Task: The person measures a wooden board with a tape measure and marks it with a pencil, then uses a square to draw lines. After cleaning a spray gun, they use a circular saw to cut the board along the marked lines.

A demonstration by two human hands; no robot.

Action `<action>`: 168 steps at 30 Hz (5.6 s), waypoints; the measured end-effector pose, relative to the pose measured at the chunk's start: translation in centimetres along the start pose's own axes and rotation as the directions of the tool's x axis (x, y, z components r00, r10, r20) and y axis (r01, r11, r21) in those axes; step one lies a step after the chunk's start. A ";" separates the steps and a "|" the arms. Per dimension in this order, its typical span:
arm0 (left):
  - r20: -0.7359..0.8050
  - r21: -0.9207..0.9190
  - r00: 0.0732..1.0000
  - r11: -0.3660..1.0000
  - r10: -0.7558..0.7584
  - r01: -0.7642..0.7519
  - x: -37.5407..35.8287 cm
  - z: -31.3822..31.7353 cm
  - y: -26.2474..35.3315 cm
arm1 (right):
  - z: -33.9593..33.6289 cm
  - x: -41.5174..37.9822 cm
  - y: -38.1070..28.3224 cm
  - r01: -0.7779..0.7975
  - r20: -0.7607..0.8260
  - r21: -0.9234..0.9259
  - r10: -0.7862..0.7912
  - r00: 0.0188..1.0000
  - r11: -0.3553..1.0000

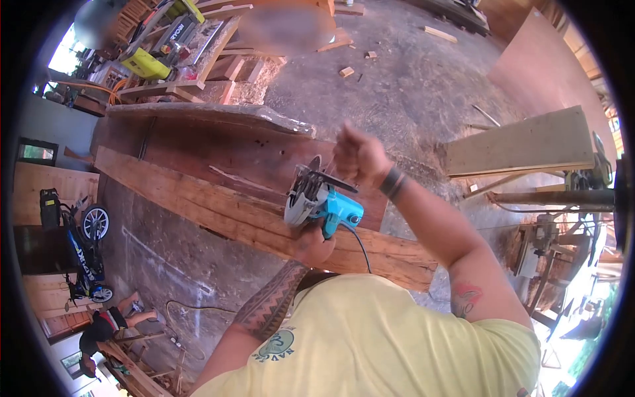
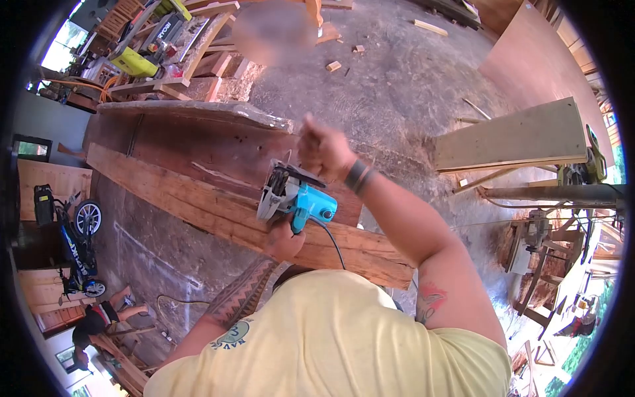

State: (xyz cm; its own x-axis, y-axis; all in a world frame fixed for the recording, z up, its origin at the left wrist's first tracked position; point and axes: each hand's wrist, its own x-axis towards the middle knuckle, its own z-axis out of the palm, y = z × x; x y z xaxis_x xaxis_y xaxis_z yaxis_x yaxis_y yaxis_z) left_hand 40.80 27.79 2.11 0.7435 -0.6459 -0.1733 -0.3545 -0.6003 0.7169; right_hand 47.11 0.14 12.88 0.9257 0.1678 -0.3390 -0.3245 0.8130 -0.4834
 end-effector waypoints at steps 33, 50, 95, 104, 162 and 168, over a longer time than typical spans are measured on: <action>0.027 0.021 0.996 0.996 0.080 -0.081 0.2 0.1 -0.9 | -0.2 -1.2 3.0 0.019 -0.103 0.195 0.001 0.995 0.981; 0.179 -0.005 0.964 0.979 -0.199 0.203 0.5 -1.6 2.2 | -4.7 -2.4 0.2 0.164 -0.091 0.168 -0.150 0.984 0.972; 0.291 0.052 0.953 0.993 0.087 -0.106 0.4 3.6 -1.7 | 3.5 -7.8 10.2 0.770 0.743 -0.590 0.208 0.636 -0.245; 0.244 0.076 0.969 0.997 -0.027 0.009 1.0 5.0 -1.2 | 3.0 -7.1 8.0 0.183 0.407 -0.856 -0.412 0.815 -0.484; 0.235 -0.574 0.902 0.697 -0.362 0.429 14.8 -2.0 -12.3 | 5.0 -10.5 10.8 -0.287 -0.091 -0.932 -0.621 0.779 -0.222; 0.403 -0.756 0.784 0.311 -0.472 0.576 17.3 -1.5 -9.1 | 4.0 -10.3 10.3 -0.251 -0.112 -0.956 -0.601 0.791 -0.154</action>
State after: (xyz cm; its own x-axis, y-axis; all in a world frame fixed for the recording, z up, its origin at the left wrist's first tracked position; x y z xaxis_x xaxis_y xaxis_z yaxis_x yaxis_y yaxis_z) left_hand 57.67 22.77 -6.40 0.5222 -0.4126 -0.7464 0.7464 -0.2022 0.6340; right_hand 35.00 9.02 14.61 0.9059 -0.4180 -0.0678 -0.3687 -0.6999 -0.6117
